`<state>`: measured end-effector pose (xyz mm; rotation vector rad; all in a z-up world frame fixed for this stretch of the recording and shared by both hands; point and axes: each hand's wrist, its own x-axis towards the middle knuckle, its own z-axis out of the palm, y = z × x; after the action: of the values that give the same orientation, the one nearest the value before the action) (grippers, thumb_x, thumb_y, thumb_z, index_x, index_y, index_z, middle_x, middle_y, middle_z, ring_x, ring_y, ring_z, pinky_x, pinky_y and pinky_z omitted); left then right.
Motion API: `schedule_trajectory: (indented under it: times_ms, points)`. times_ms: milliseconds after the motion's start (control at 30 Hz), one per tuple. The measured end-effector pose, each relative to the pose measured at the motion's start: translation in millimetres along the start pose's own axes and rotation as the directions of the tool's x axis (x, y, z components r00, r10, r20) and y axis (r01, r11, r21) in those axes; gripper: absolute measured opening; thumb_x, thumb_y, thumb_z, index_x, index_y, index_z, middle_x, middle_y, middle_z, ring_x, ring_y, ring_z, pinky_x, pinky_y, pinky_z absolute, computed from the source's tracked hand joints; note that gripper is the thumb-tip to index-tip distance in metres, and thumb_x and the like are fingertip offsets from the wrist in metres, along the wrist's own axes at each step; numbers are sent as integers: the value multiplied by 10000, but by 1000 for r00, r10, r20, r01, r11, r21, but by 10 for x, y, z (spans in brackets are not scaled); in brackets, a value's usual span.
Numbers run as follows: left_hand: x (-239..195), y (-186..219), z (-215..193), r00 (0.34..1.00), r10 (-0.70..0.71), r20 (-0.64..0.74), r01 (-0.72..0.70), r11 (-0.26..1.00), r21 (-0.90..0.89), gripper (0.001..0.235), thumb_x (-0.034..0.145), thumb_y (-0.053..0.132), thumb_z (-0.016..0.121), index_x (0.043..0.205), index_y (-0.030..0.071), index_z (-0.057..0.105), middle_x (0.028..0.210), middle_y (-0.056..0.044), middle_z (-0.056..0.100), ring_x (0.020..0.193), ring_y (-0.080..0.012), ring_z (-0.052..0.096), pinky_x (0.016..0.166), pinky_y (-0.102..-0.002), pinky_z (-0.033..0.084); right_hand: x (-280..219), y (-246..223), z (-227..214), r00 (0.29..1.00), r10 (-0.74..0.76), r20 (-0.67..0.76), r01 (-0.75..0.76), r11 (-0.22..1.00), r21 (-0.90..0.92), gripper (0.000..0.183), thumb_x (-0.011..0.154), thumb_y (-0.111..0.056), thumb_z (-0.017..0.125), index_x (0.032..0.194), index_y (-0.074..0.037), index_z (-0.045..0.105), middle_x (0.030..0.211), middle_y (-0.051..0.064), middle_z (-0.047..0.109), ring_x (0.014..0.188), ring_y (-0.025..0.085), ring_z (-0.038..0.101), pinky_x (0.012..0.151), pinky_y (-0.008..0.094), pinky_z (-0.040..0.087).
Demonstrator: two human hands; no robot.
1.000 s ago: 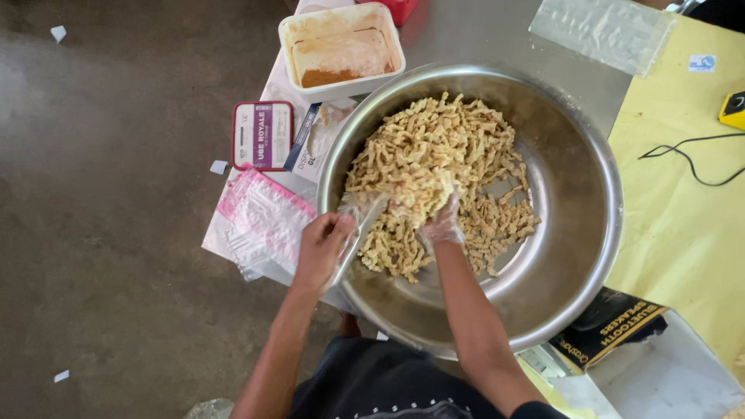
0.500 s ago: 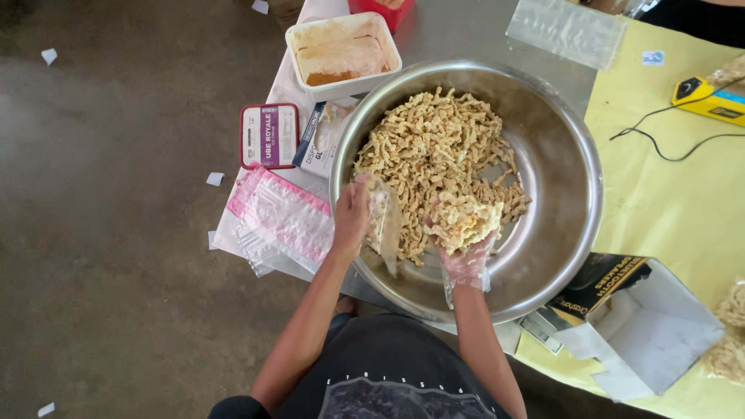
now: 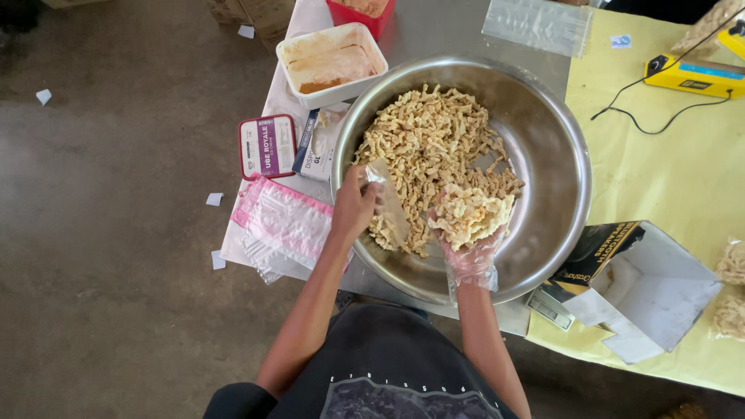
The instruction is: The person scoops a light-colored, shredded snack from a large metal bowl using gloved hands and places it into a clear plastic bag. They then transfer the bag to a digital scale to weigh the contents before moving it aside.
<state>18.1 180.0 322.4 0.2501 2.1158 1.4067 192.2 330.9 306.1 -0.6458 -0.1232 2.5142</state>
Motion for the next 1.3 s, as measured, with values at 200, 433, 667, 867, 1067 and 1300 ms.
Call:
schedule_trajectory:
  times_ms: [200, 433, 667, 867, 1067, 1300]
  points:
    - [-128, 11, 175, 786, 579, -215, -498, 800, 334, 215, 948, -69, 600, 1124, 4, 502, 852, -182, 583, 745, -328, 622, 663, -465, 480, -116, -45, 89, 999, -36, 10, 36, 999, 3, 690, 969, -640, 491, 1480, -176, 491, 1401, 145, 609, 1222, 358, 632, 1016, 633, 513]
    - [-152, 8, 267, 756, 653, -51, -591, 714, 375, 182, 902, -58, 650, 1037, 63, 666, 1076, -141, 693, 952, -282, 714, 874, -349, 579, -185, -149, 98, 998, -61, -20, 61, 998, 19, 688, 976, -619, 489, 1480, -150, 491, 1401, 157, 603, 1226, 370, 632, 1052, 665, 497]
    - [-80, 100, 523, 919, 362, 158, -395, 826, 403, 490, 718, -182, 533, 1168, -30, 656, 1239, -169, 609, 1037, -326, 652, 852, -414, 587, -107, -180, 310, 999, -32, -14, 34, 991, 126, 714, 956, -629, 498, 1483, -147, 486, 1410, 182, 586, 1238, 387, 611, 1043, 655, 498]
    - [15, 48, 955, 914, 298, 275, -404, 712, 574, 533, 703, -232, 495, 1109, 10, 742, 1496, -122, 527, 1320, -326, 580, 992, -450, 513, 20, -116, 241, 996, -41, -73, 52, 987, 152, 721, 925, -632, 505, 1454, -142, 501, 1397, 177, 599, 1248, 395, 610, 1029, 641, 522]
    - [-134, 352, 851, 882, 307, 357, -459, 732, 504, 702, 687, -171, 590, 1376, -65, 511, 1575, -159, 395, 1315, -365, 543, 1089, -442, 486, 206, -230, -65, 988, -151, 38, 156, 972, -178, 710, 938, -639, 611, 1396, -97, 567, 1375, 139, 621, 1254, 326, 628, 1036, 473, 559]
    - [-142, 570, 833, 896, -82, 437, -167, 848, 502, 814, 730, -85, 682, 1496, 23, 431, 1652, -75, 297, 1354, -294, 542, 1118, -382, 492, 141, -336, 170, 979, -113, 172, 203, 685, -699, 682, 817, -480, 818, 1317, -90, 568, 1301, 139, 654, 1191, 303, 653, 968, 440, 612]
